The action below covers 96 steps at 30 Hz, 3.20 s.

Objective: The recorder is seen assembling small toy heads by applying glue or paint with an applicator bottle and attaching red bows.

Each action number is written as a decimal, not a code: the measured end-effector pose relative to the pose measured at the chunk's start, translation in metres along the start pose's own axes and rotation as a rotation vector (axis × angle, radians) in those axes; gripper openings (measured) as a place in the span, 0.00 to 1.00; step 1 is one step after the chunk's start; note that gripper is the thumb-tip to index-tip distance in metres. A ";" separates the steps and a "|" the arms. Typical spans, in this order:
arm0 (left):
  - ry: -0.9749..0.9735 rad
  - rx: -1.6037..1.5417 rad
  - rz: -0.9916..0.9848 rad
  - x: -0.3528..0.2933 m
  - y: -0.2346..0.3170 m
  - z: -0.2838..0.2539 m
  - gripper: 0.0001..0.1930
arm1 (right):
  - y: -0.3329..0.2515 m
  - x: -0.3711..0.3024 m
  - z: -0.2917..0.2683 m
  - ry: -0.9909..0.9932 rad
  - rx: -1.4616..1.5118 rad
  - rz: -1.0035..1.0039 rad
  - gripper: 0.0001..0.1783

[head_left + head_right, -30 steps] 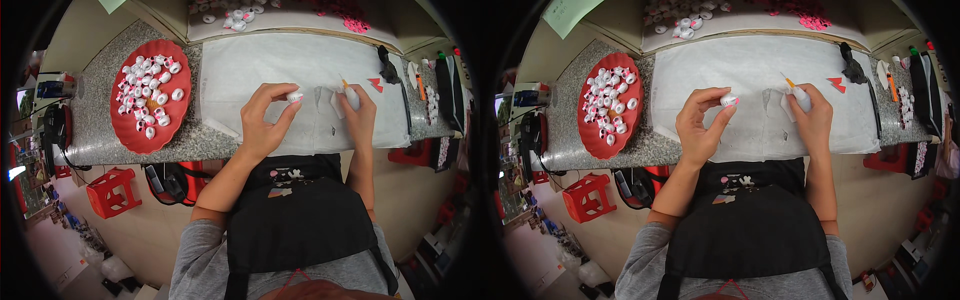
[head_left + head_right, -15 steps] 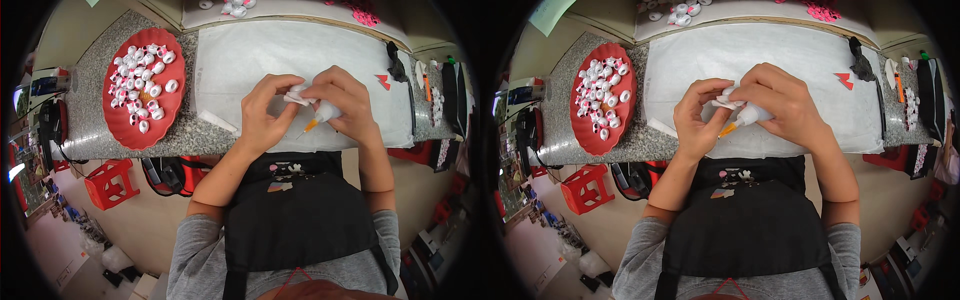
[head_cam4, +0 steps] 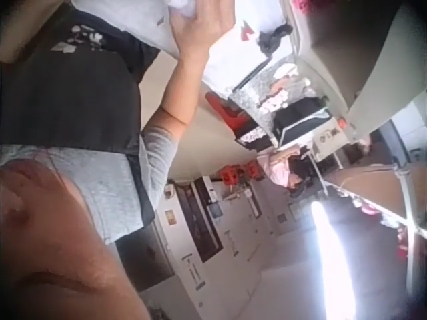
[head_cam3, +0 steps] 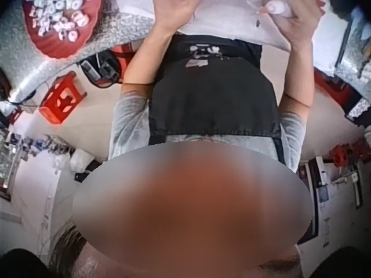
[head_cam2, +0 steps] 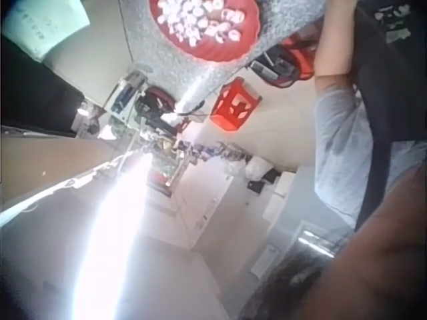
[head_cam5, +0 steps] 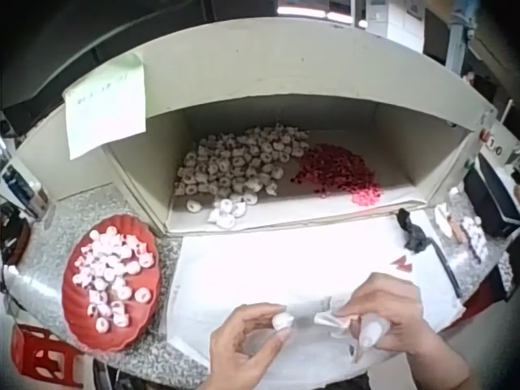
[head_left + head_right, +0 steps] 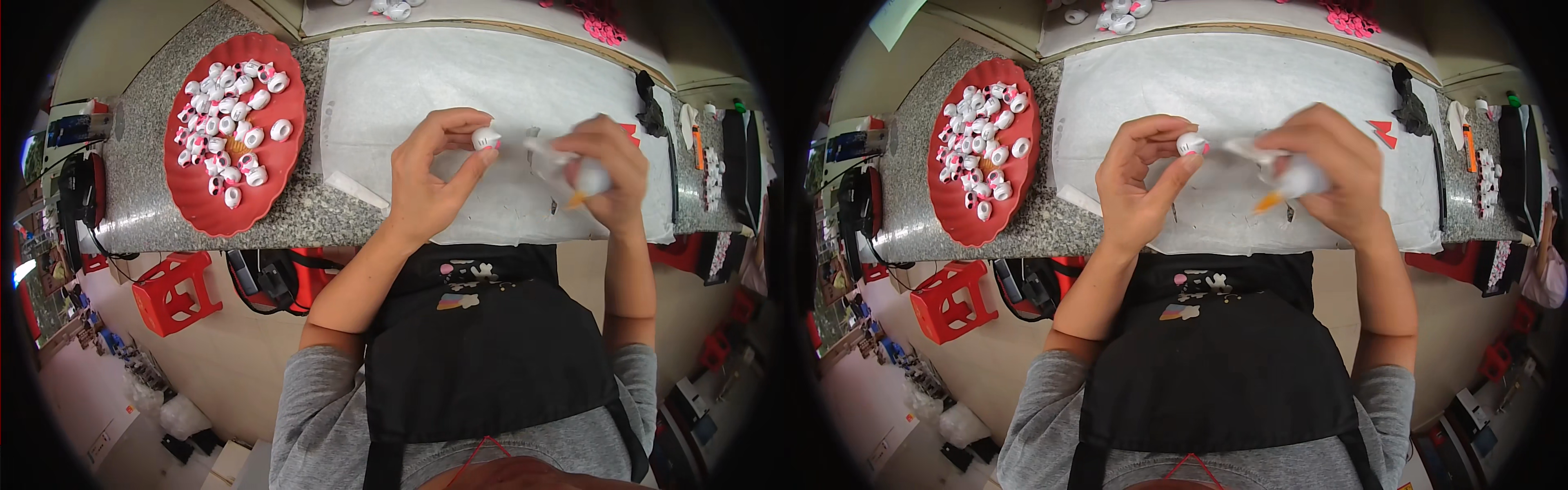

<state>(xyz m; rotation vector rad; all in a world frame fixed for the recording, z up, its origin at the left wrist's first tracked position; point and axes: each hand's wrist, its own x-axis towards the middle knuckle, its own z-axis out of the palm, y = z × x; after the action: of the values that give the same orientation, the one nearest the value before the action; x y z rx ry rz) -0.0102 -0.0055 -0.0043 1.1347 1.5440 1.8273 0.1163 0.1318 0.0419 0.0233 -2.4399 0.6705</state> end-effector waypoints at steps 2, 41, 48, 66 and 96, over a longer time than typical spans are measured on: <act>0.035 -0.021 0.012 0.001 0.001 0.002 0.16 | 0.003 -0.012 -0.014 0.089 0.090 0.144 0.11; 0.098 -0.207 0.051 0.000 0.005 0.003 0.14 | 0.007 -0.058 -0.001 0.300 0.185 0.577 0.09; 0.068 -0.190 0.070 0.000 0.002 0.001 0.13 | 0.002 -0.058 -0.002 0.390 0.091 0.620 0.11; 0.077 -0.294 0.037 -0.003 0.001 -0.003 0.11 | -0.001 -0.052 0.005 0.395 0.108 0.602 0.09; 0.057 -0.490 -0.010 0.000 0.003 -0.004 0.13 | -0.005 -0.053 0.011 0.378 0.171 0.641 0.09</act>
<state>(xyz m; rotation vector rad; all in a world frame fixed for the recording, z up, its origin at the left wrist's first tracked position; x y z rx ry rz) -0.0136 -0.0082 -0.0013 0.8447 1.0360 2.0882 0.1547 0.1150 0.0070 -0.7724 -2.0012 1.0442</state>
